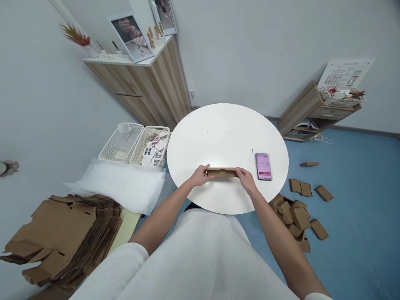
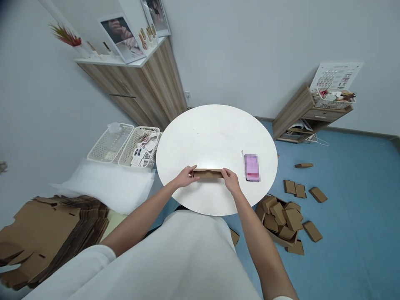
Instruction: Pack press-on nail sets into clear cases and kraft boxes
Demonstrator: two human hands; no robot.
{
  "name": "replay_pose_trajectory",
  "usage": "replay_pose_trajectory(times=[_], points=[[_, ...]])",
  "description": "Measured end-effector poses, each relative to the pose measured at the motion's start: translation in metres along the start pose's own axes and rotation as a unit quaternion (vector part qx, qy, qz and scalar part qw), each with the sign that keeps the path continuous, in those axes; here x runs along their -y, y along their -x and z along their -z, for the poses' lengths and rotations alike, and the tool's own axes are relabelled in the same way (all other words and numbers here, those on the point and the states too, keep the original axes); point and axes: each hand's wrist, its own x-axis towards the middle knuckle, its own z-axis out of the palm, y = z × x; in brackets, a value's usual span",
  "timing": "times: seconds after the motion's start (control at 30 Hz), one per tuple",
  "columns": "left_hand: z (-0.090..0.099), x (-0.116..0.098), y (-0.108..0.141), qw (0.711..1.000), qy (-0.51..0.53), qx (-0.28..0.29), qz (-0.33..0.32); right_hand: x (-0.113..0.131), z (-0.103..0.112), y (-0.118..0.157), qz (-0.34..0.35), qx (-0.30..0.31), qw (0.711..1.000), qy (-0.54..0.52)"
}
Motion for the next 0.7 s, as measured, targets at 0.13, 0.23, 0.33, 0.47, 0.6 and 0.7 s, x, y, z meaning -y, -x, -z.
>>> replay_pose_trajectory(times=[0.13,0.23,0.33,0.47,0.6,0.7], points=[[0.0003,-0.0019,0.0067,0.998,0.058,-0.021,0.027,0.0006,0.0005,0.0003,-0.003,-0.003,1.0,-0.003],[0.0005,-0.0032,0.0104,0.997,0.067,-0.037,0.016,0.0018,0.0011,0.0004,-0.011,-0.003,1.0,0.002],[0.0013,-0.0034,0.0111,0.998,0.021,-0.054,-0.033,0.0028,0.0013,0.0002,-0.012,-0.001,1.0,0.008],[0.0039,-0.0035,0.0072,0.993,-0.055,-0.067,-0.078,0.0024,0.0005,-0.001,-0.007,0.003,1.0,0.006],[0.007,-0.0061,0.0035,0.989,-0.098,-0.061,-0.087,-0.0012,-0.0013,-0.0034,-0.005,0.002,1.0,0.0],[0.0083,-0.0097,0.0045,0.991,-0.084,-0.057,-0.082,-0.0051,-0.0014,-0.0049,-0.016,-0.003,1.0,-0.014]])
